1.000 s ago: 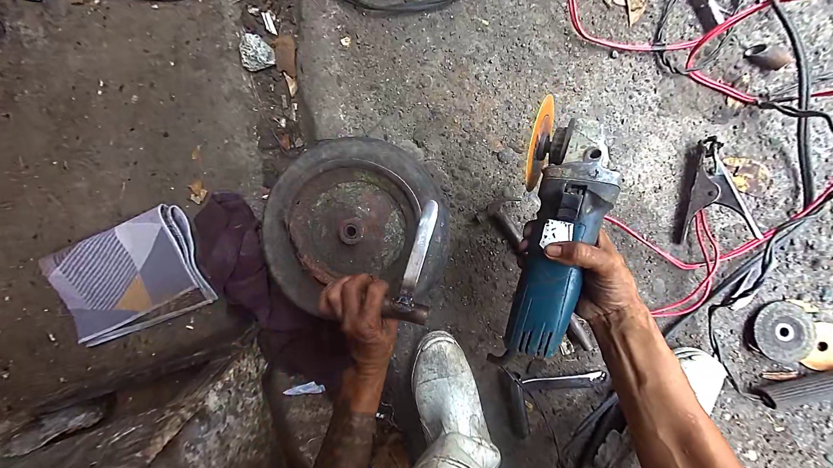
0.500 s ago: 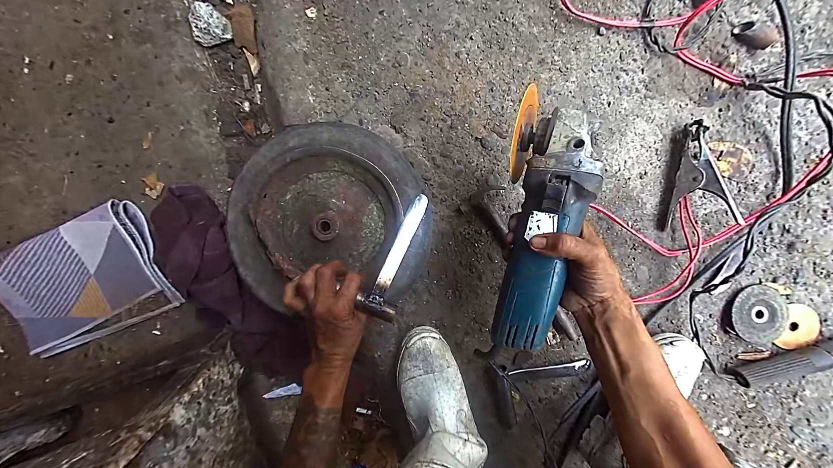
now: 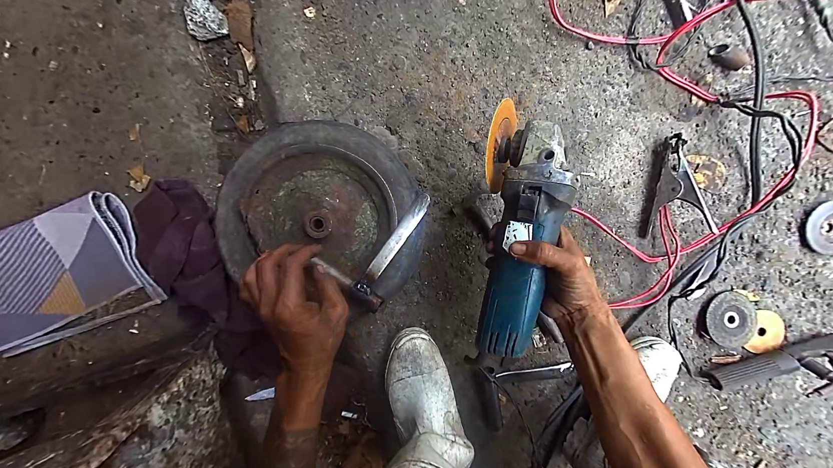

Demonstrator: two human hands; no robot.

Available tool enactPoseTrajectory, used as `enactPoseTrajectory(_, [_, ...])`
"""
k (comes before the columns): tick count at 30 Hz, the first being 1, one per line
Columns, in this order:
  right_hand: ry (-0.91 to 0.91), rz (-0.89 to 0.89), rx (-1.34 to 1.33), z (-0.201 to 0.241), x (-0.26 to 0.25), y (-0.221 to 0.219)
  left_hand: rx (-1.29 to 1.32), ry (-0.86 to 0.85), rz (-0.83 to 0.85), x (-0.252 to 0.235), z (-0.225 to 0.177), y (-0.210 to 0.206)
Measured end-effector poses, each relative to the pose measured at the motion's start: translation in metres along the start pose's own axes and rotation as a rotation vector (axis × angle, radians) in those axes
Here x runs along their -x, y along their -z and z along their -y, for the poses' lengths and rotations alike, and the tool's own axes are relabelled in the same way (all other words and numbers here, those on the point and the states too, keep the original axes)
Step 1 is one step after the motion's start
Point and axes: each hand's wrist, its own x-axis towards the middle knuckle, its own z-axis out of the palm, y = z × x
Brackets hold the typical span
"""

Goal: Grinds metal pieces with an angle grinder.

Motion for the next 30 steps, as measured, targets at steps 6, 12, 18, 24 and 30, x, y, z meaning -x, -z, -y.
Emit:
enactPoseTrajectory(6, [-0.023, 0.06, -0.006, -0.004, 0.014, -0.025, 1.007, 0.551, 0.631, -0.008, -0.118, -0.016])
enactPoseTrajectory(12, [0.021, -0.009, 0.139, -0.013, 0.033, -0.031, 1.312, 0.801, 0.8, -0.004, -0.143, -0.041])
enactPoseTrajectory(18, [0.117, -0.111, 0.326, -0.022, 0.043, -0.039, 1.158, 0.865, 0.791, -0.006, -0.151, -0.034])
enactPoseTrajectory(24, [0.134, -0.131, 0.39, -0.025, 0.047, -0.041, 1.132, 1.004, 0.819, -0.007, -0.154, -0.03])
enactPoseTrajectory(30, [0.102, -0.055, 0.384, -0.032, 0.053, -0.045, 0.941, 0.775, 0.856, -0.012, -0.144, -0.016])
